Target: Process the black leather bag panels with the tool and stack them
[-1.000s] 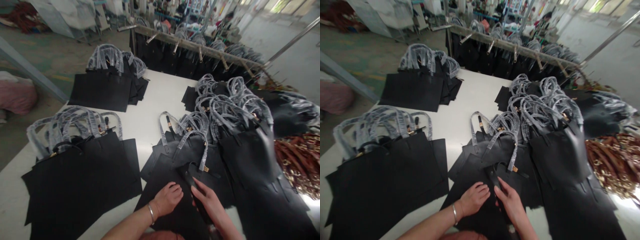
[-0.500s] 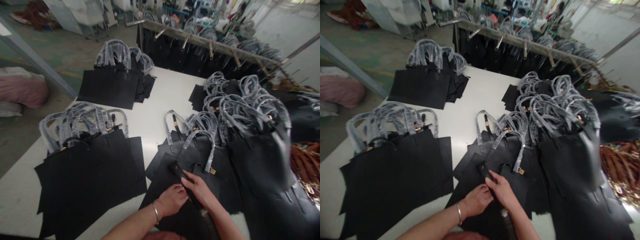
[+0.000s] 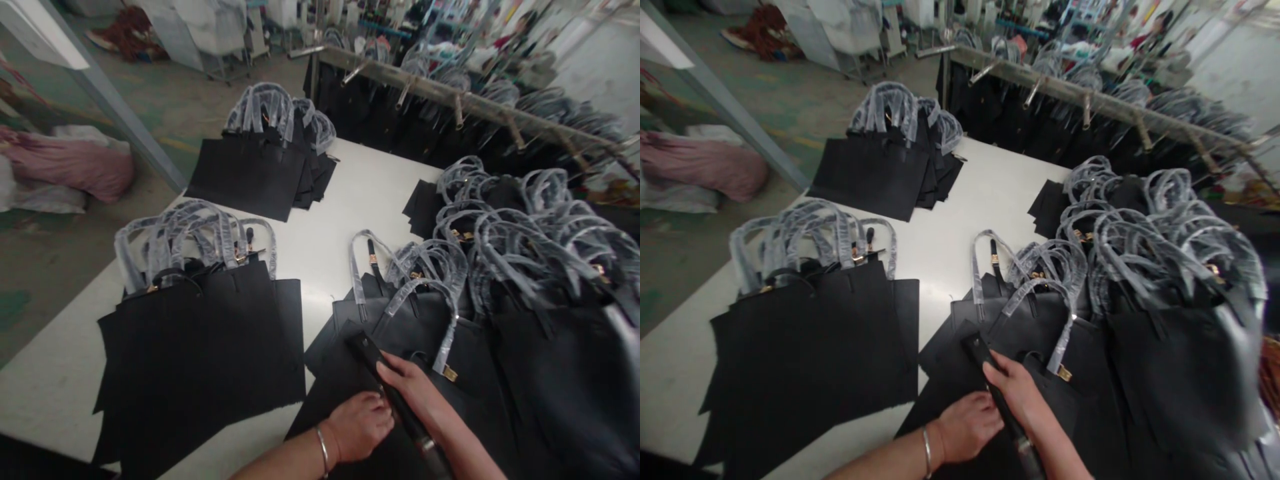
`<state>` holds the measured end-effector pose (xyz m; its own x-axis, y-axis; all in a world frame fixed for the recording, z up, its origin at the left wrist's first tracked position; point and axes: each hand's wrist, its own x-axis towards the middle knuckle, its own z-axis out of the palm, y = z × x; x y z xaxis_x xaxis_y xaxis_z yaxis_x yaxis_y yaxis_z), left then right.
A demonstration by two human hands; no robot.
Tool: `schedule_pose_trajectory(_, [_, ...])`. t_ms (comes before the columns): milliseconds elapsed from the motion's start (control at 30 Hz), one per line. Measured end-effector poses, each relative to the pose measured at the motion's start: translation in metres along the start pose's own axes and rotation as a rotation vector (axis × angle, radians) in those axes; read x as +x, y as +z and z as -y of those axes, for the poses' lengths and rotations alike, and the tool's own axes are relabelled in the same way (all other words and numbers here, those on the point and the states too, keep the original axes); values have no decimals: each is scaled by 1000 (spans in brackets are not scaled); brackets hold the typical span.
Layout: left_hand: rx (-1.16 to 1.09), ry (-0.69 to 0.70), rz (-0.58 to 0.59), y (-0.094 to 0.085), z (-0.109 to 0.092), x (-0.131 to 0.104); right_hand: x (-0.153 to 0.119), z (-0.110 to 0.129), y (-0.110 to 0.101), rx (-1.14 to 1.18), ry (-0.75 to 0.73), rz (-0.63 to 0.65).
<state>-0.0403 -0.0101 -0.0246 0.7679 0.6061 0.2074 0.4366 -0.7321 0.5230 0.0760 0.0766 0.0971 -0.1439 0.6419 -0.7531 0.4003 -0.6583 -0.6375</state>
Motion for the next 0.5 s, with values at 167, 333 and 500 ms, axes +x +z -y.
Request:
schedule_pose_trajectory(167, [12,2,7,-3,1,1,26,16,10,32,24,20])
schedule_pose_trajectory(333, [46,-6,17,1,1,0,35,23,22,33,7,-12])
schedule_pose_trajectory(500, [57,-18,-12,1,1,-1,28,15,21,23,-14,-16])
